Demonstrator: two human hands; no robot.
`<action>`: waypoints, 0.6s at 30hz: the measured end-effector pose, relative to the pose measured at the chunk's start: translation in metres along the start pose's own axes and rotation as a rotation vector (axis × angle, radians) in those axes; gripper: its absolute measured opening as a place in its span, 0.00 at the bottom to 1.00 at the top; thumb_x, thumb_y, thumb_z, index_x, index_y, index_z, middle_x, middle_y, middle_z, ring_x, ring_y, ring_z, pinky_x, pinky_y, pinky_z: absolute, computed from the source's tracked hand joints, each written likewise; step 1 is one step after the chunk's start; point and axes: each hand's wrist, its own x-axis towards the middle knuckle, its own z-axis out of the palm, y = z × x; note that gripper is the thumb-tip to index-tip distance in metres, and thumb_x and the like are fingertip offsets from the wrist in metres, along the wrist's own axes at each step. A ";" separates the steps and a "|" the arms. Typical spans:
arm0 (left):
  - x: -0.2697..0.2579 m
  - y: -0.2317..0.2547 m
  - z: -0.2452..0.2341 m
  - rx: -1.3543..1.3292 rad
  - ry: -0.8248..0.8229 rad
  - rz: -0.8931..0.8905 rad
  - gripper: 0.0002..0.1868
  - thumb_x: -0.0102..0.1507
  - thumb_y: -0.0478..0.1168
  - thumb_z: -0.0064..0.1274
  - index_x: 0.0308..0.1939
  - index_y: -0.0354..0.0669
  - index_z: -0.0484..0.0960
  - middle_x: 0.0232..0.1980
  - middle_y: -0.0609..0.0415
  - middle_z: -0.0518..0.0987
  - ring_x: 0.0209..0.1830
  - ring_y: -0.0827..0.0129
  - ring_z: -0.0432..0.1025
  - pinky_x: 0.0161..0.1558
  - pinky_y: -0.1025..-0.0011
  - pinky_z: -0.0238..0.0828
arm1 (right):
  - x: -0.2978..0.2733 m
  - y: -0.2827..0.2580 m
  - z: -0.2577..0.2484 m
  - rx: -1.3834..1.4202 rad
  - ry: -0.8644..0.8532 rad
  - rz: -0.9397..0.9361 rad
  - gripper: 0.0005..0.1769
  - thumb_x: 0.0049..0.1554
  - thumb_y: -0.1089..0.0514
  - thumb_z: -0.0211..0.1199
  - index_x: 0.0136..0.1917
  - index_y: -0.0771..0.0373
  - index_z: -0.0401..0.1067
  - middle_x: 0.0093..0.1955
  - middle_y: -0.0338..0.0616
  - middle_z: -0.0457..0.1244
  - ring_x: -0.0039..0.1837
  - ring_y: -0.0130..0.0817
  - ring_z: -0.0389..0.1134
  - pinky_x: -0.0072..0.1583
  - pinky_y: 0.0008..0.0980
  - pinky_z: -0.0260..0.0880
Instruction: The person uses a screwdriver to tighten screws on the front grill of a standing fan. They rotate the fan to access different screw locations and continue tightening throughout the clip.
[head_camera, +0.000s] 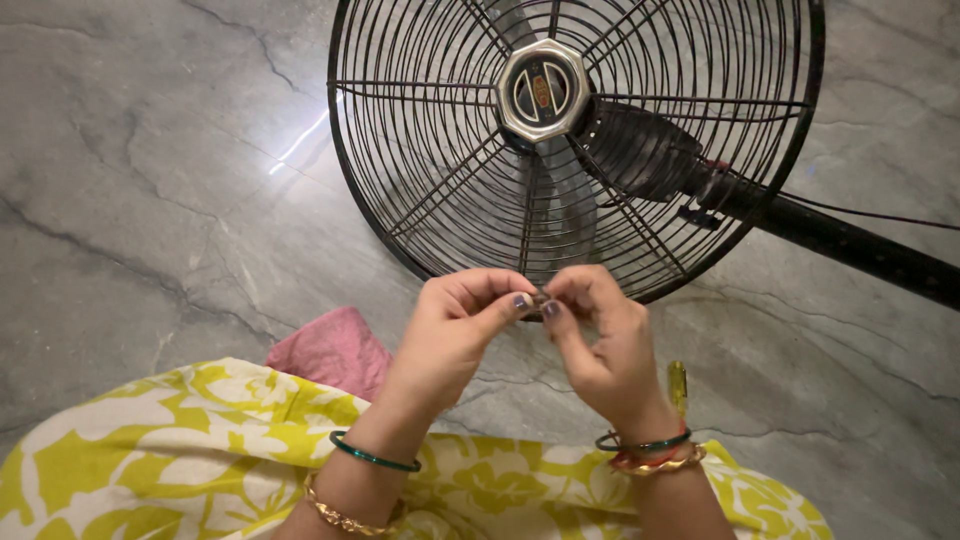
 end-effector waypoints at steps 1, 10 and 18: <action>0.000 0.000 0.000 -0.004 -0.003 -0.005 0.06 0.67 0.29 0.54 0.45 0.28 0.83 0.41 0.56 0.83 0.42 0.78 0.75 0.48 0.78 0.72 | -0.001 0.001 0.001 -0.042 0.012 0.053 0.16 0.68 0.52 0.55 0.49 0.69 0.70 0.33 0.37 0.64 0.35 0.21 0.64 0.38 0.22 0.65; 0.002 -0.003 0.001 -0.028 0.033 -0.002 0.07 0.66 0.28 0.54 0.47 0.27 0.84 0.43 0.53 0.84 0.43 0.77 0.76 0.48 0.78 0.73 | 0.000 -0.004 0.002 0.025 0.059 -0.008 0.11 0.67 0.57 0.54 0.52 0.68 0.70 0.33 0.38 0.63 0.36 0.21 0.63 0.39 0.23 0.64; 0.003 -0.004 0.000 -0.033 0.057 0.028 0.08 0.66 0.27 0.55 0.48 0.25 0.85 0.43 0.50 0.85 0.42 0.75 0.77 0.47 0.76 0.74 | -0.003 0.004 0.004 -0.029 0.113 0.128 0.10 0.68 0.64 0.52 0.51 0.65 0.75 0.30 0.35 0.64 0.32 0.21 0.64 0.37 0.22 0.64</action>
